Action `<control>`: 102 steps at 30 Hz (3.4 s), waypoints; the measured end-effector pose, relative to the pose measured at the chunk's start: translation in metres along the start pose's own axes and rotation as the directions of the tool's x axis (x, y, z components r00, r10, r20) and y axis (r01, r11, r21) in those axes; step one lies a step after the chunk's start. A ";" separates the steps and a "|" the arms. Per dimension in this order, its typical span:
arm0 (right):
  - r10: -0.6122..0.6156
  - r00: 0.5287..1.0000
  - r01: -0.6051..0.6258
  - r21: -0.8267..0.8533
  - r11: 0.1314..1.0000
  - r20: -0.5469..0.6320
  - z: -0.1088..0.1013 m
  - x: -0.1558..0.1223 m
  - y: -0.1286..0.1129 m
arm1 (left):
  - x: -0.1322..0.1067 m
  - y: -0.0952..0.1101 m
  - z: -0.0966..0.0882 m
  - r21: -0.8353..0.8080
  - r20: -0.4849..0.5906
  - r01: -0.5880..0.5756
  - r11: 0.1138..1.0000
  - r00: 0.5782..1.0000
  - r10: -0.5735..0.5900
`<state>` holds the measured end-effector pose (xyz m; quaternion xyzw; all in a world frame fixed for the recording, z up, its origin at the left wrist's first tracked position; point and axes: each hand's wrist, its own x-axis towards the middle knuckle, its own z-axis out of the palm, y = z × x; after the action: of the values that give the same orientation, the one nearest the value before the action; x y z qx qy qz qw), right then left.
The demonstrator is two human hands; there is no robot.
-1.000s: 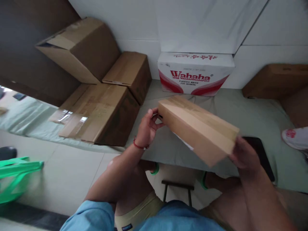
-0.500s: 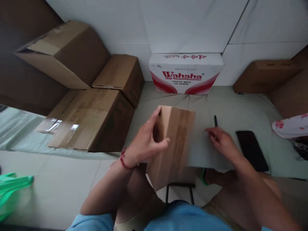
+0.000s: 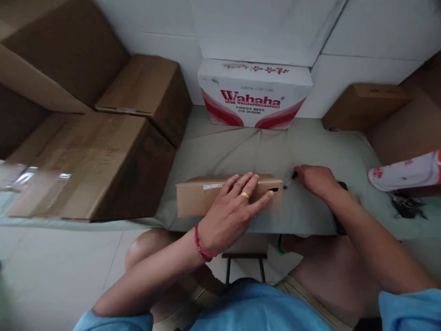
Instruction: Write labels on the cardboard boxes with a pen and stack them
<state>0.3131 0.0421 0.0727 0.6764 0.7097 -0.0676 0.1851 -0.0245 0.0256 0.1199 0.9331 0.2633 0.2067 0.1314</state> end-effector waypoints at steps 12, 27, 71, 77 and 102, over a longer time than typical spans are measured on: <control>0.557 0.749 0.443 0.896 -0.017 -0.360 -0.031 -0.052 -0.027 | 0.001 -0.021 -0.007 0.128 0.048 -0.045 0.991 0.998 0.039; 0.435 0.863 0.390 0.888 -0.245 -0.259 -0.027 -0.051 -0.104 | -0.003 0.005 0.003 0.118 -0.073 -0.059 0.991 0.995 0.068; 0.456 0.572 0.317 0.697 0.643 -0.681 -0.023 -0.045 -0.132 | -0.005 0.003 0.010 0.127 -0.047 -0.057 0.990 0.997 0.063; 0.494 0.559 0.295 0.717 0.631 -0.665 -0.022 -0.046 -0.131 | -0.005 0.003 0.009 0.111 -0.046 -0.050 0.993 0.997 0.055; 0.329 0.698 0.407 0.730 0.549 -0.636 -0.029 -0.057 -0.127 | -0.005 0.002 0.008 0.125 -0.053 -0.065 0.990 0.996 0.072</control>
<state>0.1836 -0.0105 0.0998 0.6308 0.6169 -0.1321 -0.4517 -0.0235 0.0202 0.1125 0.9417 0.2469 0.2209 0.0586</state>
